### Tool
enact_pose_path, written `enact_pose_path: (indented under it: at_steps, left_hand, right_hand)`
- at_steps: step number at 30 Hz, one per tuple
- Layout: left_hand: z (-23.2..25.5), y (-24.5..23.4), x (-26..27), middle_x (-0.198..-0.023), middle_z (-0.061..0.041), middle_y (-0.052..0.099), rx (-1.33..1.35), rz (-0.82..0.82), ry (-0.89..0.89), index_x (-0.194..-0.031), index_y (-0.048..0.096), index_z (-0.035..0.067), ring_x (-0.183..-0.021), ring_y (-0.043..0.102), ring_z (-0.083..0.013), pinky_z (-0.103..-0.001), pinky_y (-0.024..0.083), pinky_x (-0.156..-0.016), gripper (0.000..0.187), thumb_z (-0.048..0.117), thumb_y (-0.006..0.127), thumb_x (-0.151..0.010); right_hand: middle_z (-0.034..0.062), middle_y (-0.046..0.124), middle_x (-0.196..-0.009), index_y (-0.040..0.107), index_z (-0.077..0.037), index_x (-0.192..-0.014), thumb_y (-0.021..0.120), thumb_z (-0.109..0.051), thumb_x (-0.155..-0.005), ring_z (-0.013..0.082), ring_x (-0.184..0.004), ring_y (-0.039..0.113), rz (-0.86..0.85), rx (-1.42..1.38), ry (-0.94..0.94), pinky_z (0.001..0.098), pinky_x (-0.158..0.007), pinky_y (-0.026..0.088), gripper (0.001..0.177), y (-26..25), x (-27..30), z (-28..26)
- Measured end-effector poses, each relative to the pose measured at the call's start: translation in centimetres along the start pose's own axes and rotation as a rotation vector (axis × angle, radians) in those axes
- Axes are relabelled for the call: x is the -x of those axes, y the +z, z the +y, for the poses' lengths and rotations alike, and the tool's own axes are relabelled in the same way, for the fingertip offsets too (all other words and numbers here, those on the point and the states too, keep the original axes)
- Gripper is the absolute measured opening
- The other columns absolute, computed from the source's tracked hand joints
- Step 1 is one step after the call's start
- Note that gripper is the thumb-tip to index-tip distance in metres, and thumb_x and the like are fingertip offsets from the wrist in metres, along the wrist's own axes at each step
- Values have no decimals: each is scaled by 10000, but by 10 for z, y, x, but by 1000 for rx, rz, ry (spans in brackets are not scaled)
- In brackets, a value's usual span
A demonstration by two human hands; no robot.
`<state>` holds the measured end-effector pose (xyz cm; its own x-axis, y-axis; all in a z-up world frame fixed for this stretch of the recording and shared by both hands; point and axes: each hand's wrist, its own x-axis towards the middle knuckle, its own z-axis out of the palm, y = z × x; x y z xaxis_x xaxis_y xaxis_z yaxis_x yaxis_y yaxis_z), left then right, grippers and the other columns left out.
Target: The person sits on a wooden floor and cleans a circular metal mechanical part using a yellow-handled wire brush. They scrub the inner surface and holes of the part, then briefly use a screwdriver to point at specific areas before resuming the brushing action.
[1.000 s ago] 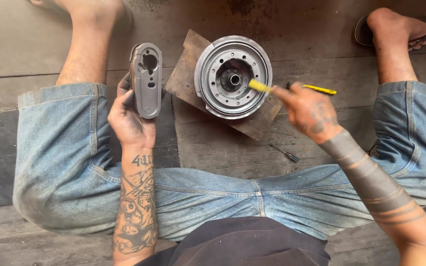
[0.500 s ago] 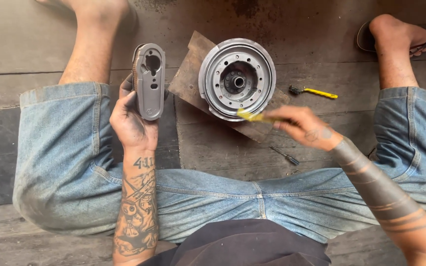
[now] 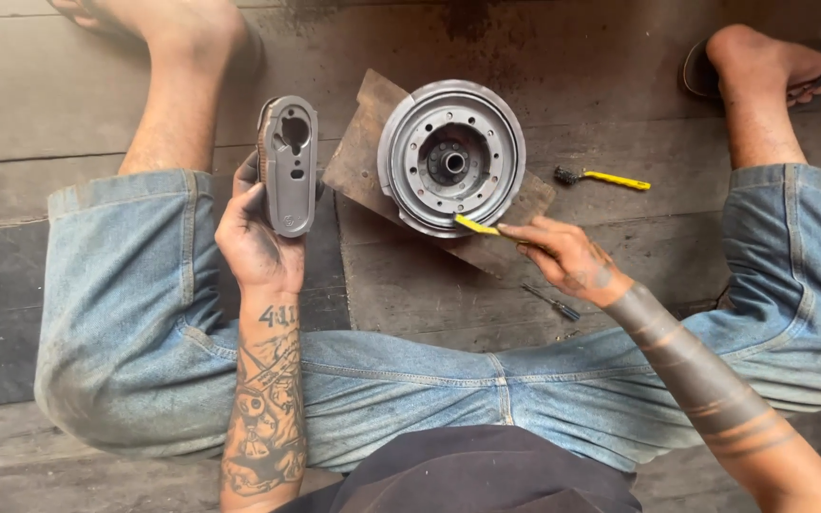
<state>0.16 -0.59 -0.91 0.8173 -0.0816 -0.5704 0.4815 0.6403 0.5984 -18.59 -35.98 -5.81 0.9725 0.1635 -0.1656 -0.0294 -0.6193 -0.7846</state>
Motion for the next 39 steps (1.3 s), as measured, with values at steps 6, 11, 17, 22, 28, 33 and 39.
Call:
enact_pose_path:
  at_steps: [6,11,17,22,28,33,39]
  left_hand:
    - [-1,1,2,-1092,-114,680,-1,-9,-3,-1222,611,109,-993,696,-228,-451,591,-964,360,168,508,-882]
    - [0,1,0,-1099,-116,675,1,-19,-2,-1219,608,114,-997,690,-233,-462,586,-973,349,164,504,-889]
    - [1,3,1,-1110,-118,672,-13,-23,-10,-1223,602,120,-1001,690,-234,-469,583,-989,350,171,502,-892]
    - [2,3,3,-1108,-125,673,-7,-15,-18,-1225,594,120,-995,701,-239,-459,597,-974,348,174,498,-894]
    - [2,0,0,-1115,-133,678,-12,-19,-13,-1220,592,123,-997,710,-250,-473,601,-983,343,174,502,-894]
    - [0,0,0,-1108,-128,659,-10,-26,-20,-1219,590,128,-990,692,-239,-459,605,-980,345,167,490,-891]
    - [3,10,9,-1109,-139,659,-5,-27,-30,-1218,589,116,-983,698,-244,-451,616,-957,346,166,496,-888]
  right_hand:
    - [99,624,-825,746,-116,-1253,586,-31,-991,326,-753,651,128,110,-38,402,-741,548,318,9,3,32]
    - [108,632,-846,740,-114,-1271,620,-46,-997,323,-769,665,171,167,-31,402,-738,553,307,10,10,49]
    - [92,653,-871,746,-149,-1260,636,-99,-1011,315,-790,682,206,234,-9,388,-722,567,276,10,14,37]
    - [104,631,-848,755,-126,-1220,652,-114,-1026,334,-767,678,242,273,-28,408,-665,568,220,10,10,19]
    - [46,654,-868,768,-155,-1207,648,-131,-1033,284,-756,688,272,274,15,381,-638,565,213,15,18,13]
    - [98,663,-866,772,-132,-1252,651,-87,-1031,351,-765,691,361,292,81,442,-619,565,256,16,15,5]
    - [129,650,-842,768,-103,-1277,610,-45,-1034,356,-701,681,400,276,117,461,-612,576,296,26,9,-20]
